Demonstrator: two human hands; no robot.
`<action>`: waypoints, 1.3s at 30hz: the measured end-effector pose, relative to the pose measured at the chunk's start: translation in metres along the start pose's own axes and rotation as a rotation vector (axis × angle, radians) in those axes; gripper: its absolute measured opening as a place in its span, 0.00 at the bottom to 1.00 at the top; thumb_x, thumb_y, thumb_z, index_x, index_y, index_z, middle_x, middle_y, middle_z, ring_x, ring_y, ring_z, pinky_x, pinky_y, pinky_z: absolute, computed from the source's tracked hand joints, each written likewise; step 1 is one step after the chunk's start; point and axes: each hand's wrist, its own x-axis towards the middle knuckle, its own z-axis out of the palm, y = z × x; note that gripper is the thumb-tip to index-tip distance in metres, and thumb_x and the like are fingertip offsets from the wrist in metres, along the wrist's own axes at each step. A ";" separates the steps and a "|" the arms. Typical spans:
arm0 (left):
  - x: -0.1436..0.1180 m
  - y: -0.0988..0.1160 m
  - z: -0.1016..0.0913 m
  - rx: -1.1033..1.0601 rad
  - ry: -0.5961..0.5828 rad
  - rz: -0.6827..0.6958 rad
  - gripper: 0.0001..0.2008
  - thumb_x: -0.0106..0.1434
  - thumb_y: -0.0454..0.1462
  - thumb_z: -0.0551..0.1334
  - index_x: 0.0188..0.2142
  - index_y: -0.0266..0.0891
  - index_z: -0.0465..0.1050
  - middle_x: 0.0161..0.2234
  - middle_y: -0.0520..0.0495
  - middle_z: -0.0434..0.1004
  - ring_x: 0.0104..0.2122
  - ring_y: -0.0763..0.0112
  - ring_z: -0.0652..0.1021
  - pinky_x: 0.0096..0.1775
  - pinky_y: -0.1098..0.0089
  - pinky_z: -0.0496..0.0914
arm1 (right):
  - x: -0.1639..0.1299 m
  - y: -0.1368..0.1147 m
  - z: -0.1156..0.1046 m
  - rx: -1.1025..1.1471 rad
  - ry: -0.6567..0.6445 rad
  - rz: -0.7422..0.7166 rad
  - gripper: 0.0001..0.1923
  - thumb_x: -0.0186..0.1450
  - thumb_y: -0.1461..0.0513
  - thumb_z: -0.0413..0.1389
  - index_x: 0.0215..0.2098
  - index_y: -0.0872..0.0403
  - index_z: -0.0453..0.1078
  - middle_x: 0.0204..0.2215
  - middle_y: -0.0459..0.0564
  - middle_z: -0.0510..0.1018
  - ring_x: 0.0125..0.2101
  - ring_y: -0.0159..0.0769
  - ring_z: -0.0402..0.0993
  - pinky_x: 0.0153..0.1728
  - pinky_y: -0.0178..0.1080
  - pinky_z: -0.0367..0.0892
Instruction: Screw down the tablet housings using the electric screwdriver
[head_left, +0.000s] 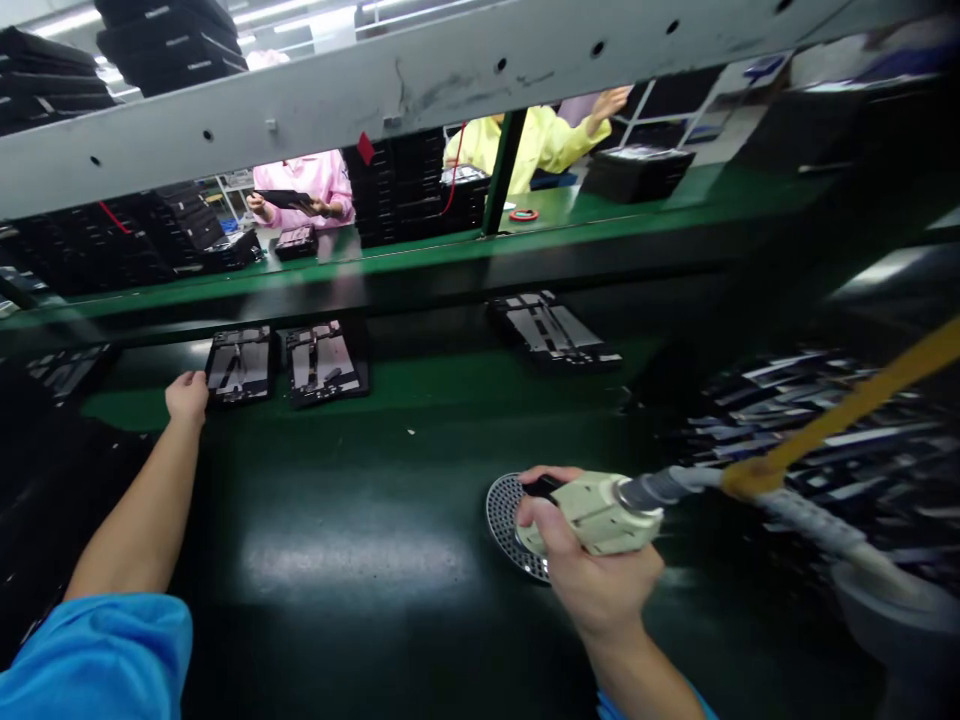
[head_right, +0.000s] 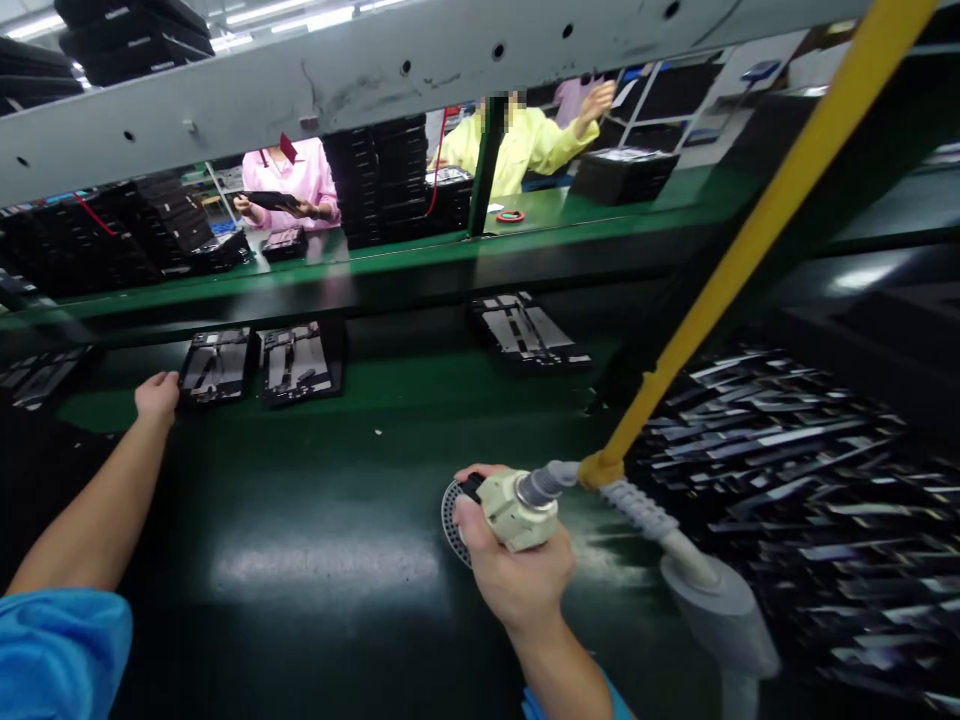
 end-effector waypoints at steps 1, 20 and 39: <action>0.005 0.002 0.009 0.068 -0.020 0.035 0.15 0.72 0.45 0.63 0.48 0.35 0.74 0.46 0.44 0.78 0.44 0.64 0.79 0.47 0.59 0.76 | 0.000 -0.001 0.000 -0.008 -0.001 -0.009 0.08 0.62 0.60 0.65 0.39 0.53 0.77 0.33 0.50 0.83 0.32 0.42 0.81 0.37 0.45 0.78; 0.030 -0.014 0.143 0.235 -0.452 0.067 0.19 0.71 0.43 0.64 0.56 0.37 0.71 0.55 0.41 0.74 0.50 0.59 0.78 0.50 0.54 0.77 | -0.002 -0.004 -0.003 -0.097 -0.069 -0.045 0.09 0.64 0.57 0.62 0.40 0.53 0.76 0.30 0.51 0.84 0.28 0.41 0.82 0.33 0.42 0.78; -0.161 -0.014 0.068 -0.423 -0.593 -0.097 0.25 0.69 0.39 0.65 0.64 0.46 0.70 0.52 0.44 0.82 0.41 0.67 0.84 0.42 0.70 0.79 | 0.003 -0.001 0.009 0.019 -0.043 -0.030 0.09 0.63 0.56 0.64 0.38 0.51 0.76 0.32 0.49 0.83 0.32 0.40 0.82 0.36 0.41 0.77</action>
